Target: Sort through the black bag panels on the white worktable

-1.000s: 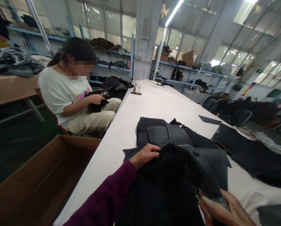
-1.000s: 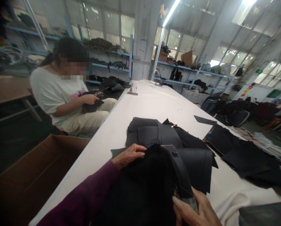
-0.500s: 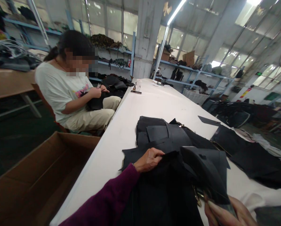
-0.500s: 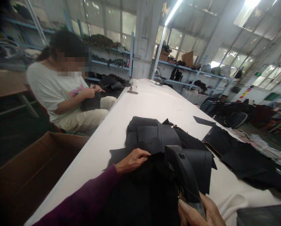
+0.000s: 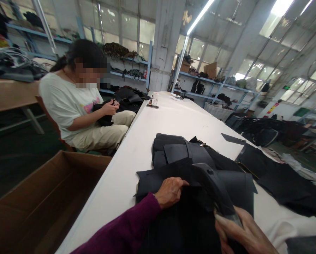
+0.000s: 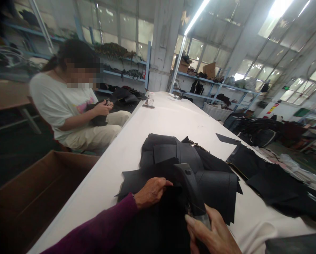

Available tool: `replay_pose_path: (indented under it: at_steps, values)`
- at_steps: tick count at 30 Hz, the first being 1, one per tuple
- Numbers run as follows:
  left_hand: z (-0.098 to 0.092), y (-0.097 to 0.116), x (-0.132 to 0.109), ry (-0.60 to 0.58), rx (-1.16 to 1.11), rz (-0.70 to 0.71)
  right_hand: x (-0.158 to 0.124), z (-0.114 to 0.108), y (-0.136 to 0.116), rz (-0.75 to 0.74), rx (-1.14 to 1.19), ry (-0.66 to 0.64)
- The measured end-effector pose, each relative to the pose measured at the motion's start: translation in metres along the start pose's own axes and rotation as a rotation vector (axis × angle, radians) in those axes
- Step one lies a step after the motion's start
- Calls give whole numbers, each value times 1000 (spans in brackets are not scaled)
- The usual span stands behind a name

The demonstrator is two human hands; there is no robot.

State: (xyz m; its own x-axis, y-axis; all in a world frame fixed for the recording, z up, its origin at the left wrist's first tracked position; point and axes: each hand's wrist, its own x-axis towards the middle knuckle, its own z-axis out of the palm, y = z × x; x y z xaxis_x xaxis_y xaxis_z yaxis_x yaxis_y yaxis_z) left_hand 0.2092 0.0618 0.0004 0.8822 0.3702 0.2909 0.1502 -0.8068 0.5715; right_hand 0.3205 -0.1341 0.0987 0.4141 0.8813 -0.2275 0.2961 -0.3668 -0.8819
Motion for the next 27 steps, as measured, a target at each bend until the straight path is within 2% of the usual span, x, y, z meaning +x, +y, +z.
replay_pose_path:
  at_steps: [4, 10, 15, 19, 22, 24, 27]
  values:
    - [4, -3, -1, -29, -71, -24, 40, 17, -12, -2, 189, -241]
    - [8, -6, -1, -20, -29, -19, 67, 29, -5, 12, 186, -235]
    - [6, -5, 0, -11, -2, -1, 72, 21, -18, -5, 132, -195]
    - [4, -4, 0, -21, -39, 1, 69, 5, -33, -59, -8, -68]
    - [3, -2, 0, -11, -41, -2, 58, -7, -36, -35, -35, -14]
    - [3, -2, 0, -10, -39, -7, 48, -9, -35, -11, -26, -37]
    - [3, -3, 0, -33, -67, -22, 42, 1, -28, -21, 12, -123]
